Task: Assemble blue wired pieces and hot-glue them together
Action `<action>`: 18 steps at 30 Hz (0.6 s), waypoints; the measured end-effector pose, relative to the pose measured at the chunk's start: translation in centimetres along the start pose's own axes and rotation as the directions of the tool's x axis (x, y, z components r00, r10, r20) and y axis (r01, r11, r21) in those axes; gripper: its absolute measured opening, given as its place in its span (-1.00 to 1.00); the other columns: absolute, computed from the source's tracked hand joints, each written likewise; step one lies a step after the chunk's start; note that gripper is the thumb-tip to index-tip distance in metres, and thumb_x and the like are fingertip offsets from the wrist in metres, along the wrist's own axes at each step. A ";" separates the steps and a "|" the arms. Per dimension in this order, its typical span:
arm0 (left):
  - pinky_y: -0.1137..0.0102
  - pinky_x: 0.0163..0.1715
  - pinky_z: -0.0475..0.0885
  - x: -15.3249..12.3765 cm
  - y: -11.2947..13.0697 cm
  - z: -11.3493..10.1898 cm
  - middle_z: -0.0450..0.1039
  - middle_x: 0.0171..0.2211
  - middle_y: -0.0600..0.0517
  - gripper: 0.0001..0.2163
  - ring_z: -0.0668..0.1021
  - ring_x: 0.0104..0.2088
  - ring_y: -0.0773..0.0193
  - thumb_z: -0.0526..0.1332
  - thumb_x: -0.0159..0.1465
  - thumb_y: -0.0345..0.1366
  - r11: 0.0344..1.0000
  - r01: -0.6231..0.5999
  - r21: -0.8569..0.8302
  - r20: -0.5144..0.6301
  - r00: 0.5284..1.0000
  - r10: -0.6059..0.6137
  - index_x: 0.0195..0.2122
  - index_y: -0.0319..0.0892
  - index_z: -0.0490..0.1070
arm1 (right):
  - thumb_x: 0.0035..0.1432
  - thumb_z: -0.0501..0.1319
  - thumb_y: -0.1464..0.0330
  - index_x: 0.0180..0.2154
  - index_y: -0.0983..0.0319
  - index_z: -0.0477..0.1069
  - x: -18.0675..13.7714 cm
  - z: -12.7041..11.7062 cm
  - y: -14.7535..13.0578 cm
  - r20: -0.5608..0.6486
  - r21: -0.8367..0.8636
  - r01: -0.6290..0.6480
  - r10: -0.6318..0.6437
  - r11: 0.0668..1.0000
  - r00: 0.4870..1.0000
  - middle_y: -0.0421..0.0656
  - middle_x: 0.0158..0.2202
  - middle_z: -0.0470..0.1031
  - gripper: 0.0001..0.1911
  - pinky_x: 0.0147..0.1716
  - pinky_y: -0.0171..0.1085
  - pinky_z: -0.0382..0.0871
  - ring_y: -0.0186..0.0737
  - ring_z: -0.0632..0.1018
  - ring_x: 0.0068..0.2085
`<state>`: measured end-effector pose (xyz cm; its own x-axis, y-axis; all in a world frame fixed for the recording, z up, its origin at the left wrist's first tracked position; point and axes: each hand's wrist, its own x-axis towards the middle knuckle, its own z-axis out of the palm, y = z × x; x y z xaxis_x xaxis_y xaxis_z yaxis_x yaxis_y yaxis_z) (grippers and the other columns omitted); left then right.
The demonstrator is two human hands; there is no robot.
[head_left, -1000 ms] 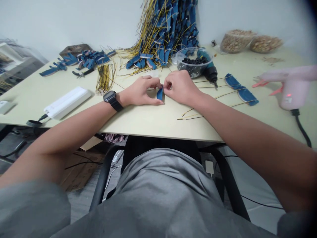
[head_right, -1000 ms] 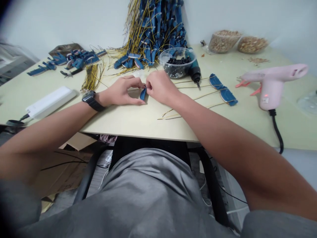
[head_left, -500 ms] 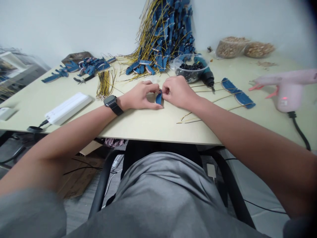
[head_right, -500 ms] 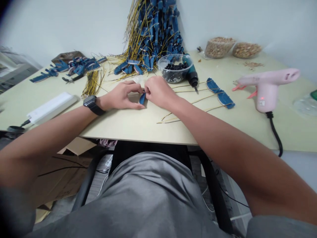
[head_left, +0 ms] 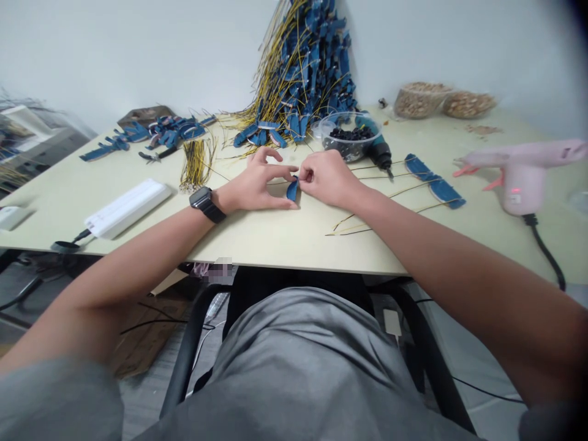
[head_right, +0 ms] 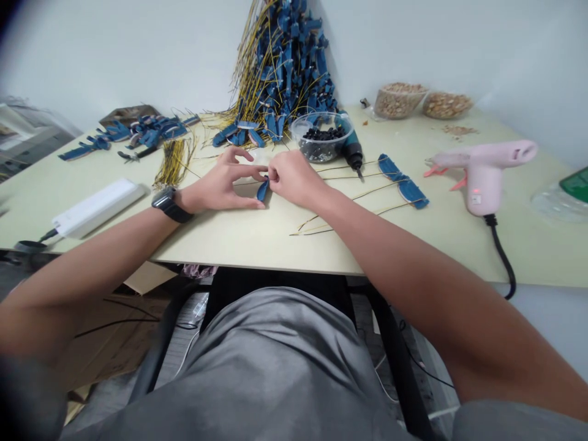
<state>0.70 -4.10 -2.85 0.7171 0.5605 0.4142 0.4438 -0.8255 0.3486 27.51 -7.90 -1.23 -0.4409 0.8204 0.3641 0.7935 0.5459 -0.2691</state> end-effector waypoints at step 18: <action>-0.33 0.56 0.43 0.1 0.3 -0.3 0.83 0.10 -0.22 -0.06 0.66 0.27 -0.36 0.49 0.27 0.79 0.999 -0.040 0.034 0.033 0.999 0.039 0.17 0.00 0.88 | 0.36 0.37 0.59 -0.25 0.15 0.76 0.1 0.5 0.2 -0.010 0.042 0.001 -0.001 0.999 1.000 -0.02 -0.11 0.84 -0.75 0.05 -0.02 0.58 0.09 0.75 -0.07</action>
<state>0.70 -4.29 -2.45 0.7511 0.5254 0.3997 0.4328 -0.8491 0.3027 27.40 -7.64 -1.68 -0.4372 0.8182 0.3735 0.7745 0.5536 -0.3062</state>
